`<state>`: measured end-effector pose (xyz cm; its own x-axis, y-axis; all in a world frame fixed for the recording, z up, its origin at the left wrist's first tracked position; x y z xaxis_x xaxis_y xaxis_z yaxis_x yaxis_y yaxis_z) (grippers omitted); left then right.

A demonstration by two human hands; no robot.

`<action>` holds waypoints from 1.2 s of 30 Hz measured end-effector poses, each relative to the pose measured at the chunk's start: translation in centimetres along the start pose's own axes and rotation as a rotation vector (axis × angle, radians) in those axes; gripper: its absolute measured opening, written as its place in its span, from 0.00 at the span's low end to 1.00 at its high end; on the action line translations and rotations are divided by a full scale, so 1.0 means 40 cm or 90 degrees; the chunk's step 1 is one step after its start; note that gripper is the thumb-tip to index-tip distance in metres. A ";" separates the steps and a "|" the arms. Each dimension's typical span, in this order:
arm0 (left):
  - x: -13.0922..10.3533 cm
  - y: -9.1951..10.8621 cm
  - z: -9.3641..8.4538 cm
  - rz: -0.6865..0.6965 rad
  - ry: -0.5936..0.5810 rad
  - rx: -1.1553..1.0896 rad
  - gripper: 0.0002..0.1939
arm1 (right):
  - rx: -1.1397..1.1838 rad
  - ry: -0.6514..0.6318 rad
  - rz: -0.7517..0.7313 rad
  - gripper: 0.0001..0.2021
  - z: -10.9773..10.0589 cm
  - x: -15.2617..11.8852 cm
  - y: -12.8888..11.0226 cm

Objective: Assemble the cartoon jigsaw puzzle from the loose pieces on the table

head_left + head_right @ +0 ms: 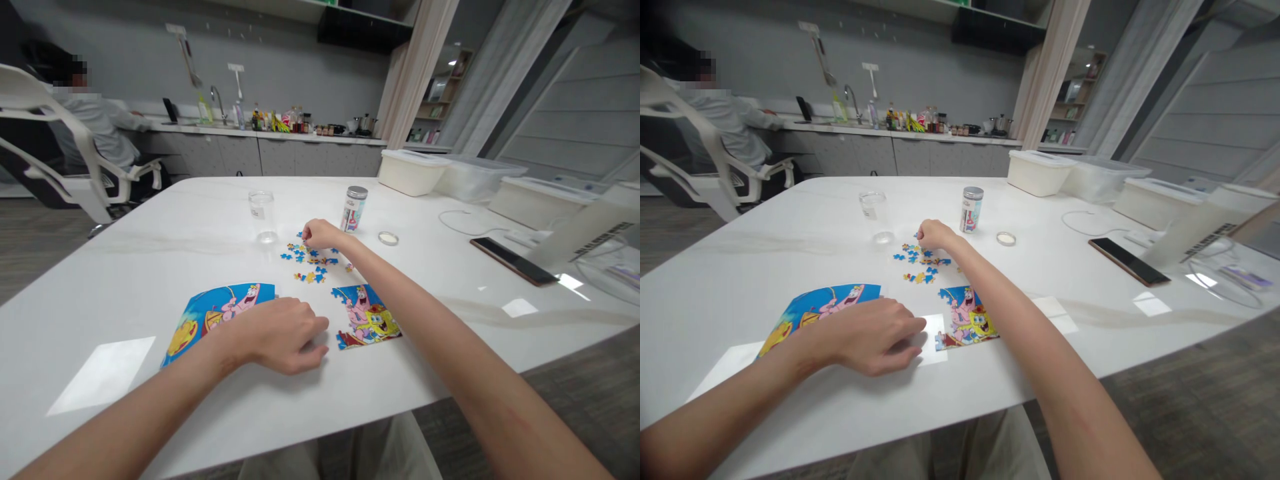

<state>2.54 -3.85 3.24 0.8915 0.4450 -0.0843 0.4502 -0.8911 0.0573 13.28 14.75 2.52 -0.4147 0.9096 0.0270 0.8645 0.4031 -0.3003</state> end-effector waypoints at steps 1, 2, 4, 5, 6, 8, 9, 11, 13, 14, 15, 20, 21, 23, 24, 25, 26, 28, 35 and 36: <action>0.001 0.001 0.000 0.006 0.004 0.001 0.11 | 0.009 0.018 -0.008 0.13 -0.004 -0.005 0.001; 0.001 0.003 0.001 0.013 0.008 0.002 0.12 | 0.026 0.033 -0.019 0.13 -0.010 -0.013 0.002; 0.004 0.007 0.002 0.031 0.023 0.011 0.12 | 0.089 0.044 -0.048 0.11 -0.023 -0.040 0.008; 0.005 0.009 0.002 0.040 0.031 0.019 0.13 | 0.135 0.030 -0.067 0.09 -0.030 -0.060 0.012; 0.005 0.012 0.003 0.048 0.039 0.030 0.13 | 0.189 0.014 -0.081 0.08 -0.039 -0.084 0.017; 0.006 0.019 0.002 0.054 0.053 0.059 0.12 | 0.295 -0.039 -0.119 0.07 -0.055 -0.144 0.027; 0.007 0.024 0.002 0.056 0.058 0.073 0.11 | 0.335 -0.070 -0.131 0.07 -0.063 -0.177 0.033; 0.007 0.037 0.002 0.073 0.066 0.090 0.10 | 0.383 -0.137 -0.168 0.08 -0.075 -0.245 0.040; 0.006 0.052 0.003 0.104 0.071 0.090 0.12 | 0.392 -0.205 -0.200 0.09 -0.080 -0.304 0.044; 0.006 0.058 0.004 0.119 0.073 0.084 0.13 | 0.398 -0.243 -0.216 0.09 -0.079 -0.328 0.043; 0.006 0.062 0.006 0.129 0.077 0.078 0.14 | 0.406 -0.279 -0.224 0.10 -0.077 -0.347 0.041; 0.007 0.062 0.013 0.133 0.073 0.055 0.14 | 0.372 -0.380 -0.195 0.12 -0.055 -0.382 0.027; 0.007 0.061 0.014 0.132 0.064 0.050 0.15 | 0.363 -0.381 -0.200 0.10 -0.052 -0.382 0.023; 0.008 0.058 0.012 0.129 0.047 0.036 0.16 | 0.352 -0.387 -0.217 0.08 -0.047 -0.381 0.016; 0.007 0.056 0.009 0.126 0.045 0.028 0.16 | 0.351 -0.392 -0.223 0.08 -0.044 -0.382 0.014; 0.006 0.054 0.006 0.123 0.048 0.022 0.16 | 0.353 -0.400 -0.227 0.08 -0.042 -0.383 0.012; 0.005 0.052 0.002 0.119 0.056 0.017 0.17 | 0.355 -0.406 -0.227 0.09 -0.040 -0.384 0.011; 0.001 0.046 -0.005 0.111 0.074 0.012 0.17 | 0.359 -0.409 -0.224 0.09 -0.039 -0.387 0.010; 0.001 0.035 0.001 0.109 0.068 0.023 0.18 | 0.339 -0.393 -0.223 0.08 -0.050 -0.390 0.005; 0.003 0.036 0.004 0.112 0.061 0.020 0.18 | 0.339 -0.396 -0.220 0.08 -0.050 -0.389 0.005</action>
<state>3.31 -5.10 3.15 0.9577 0.2872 0.0191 0.2865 -0.9576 0.0310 20.48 0.88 3.93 -0.8415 0.4635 -0.2775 0.4792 0.4033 -0.7795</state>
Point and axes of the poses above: each hand's wrist, its own x-axis towards the middle knuckle, its own z-axis out of the palm, y = z × x, the point moved 3 cm from there along x, towards the middle knuckle, and after that the axes turned 1 degree about y, right-handed, at the moved point
